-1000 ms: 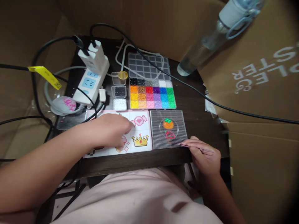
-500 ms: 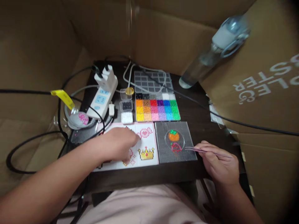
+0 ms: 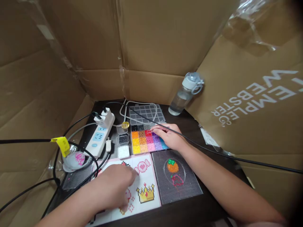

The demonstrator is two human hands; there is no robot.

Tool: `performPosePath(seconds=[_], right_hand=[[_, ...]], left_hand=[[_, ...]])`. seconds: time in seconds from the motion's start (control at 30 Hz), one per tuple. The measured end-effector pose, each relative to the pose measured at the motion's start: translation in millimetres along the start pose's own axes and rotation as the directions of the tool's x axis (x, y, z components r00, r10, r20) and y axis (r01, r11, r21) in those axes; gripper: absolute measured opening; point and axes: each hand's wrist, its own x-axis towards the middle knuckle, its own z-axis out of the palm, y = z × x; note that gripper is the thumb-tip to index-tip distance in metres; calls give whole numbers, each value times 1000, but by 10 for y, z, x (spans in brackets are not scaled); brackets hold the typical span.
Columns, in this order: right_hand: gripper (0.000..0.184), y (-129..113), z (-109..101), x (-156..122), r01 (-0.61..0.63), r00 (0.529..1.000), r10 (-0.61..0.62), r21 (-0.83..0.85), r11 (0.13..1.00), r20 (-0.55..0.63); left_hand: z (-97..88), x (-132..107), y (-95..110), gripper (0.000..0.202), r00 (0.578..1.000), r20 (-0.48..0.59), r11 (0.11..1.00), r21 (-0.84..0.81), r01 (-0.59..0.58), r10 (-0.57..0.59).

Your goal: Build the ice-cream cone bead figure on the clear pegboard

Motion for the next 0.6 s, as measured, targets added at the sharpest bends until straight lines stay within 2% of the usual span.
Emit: performPosePath(seconds=[0.27,0.6], right_hand=[[22,139,224,112,-98,994,105,-140,985,42],[21,126,285,105,-113,993,115,-54,992,33]], left_hand=[[-122,-11,77,46,996,89,1000,-23,19,-17],[-91,-22,64,47,997,74,1000,-21,-5,7]])
